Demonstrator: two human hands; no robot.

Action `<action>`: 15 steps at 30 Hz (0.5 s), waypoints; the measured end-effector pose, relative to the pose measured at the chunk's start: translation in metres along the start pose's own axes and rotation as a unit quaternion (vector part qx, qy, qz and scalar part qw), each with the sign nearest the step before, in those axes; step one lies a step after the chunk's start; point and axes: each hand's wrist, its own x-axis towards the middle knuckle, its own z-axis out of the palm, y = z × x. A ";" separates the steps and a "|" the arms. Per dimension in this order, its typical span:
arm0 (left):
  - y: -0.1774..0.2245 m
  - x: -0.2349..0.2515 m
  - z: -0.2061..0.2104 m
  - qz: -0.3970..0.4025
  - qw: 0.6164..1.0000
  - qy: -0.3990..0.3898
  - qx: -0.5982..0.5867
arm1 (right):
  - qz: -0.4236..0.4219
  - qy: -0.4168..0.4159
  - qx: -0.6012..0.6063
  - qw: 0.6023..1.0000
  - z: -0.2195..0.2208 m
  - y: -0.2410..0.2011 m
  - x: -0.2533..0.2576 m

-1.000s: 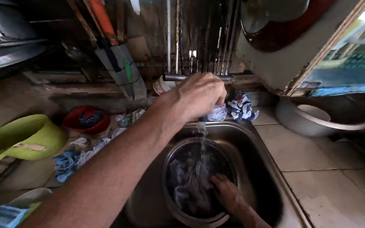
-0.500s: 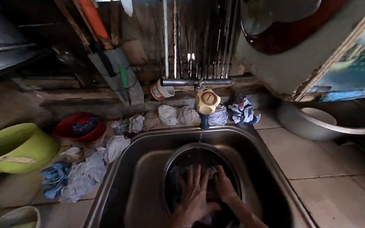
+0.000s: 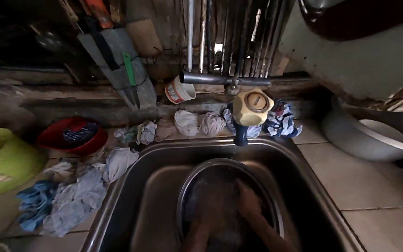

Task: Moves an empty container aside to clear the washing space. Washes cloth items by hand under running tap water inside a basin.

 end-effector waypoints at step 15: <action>0.005 -0.025 -0.043 -0.005 0.966 0.113 -0.234 | -0.235 0.120 0.094 0.960 -0.152 -0.011 -0.066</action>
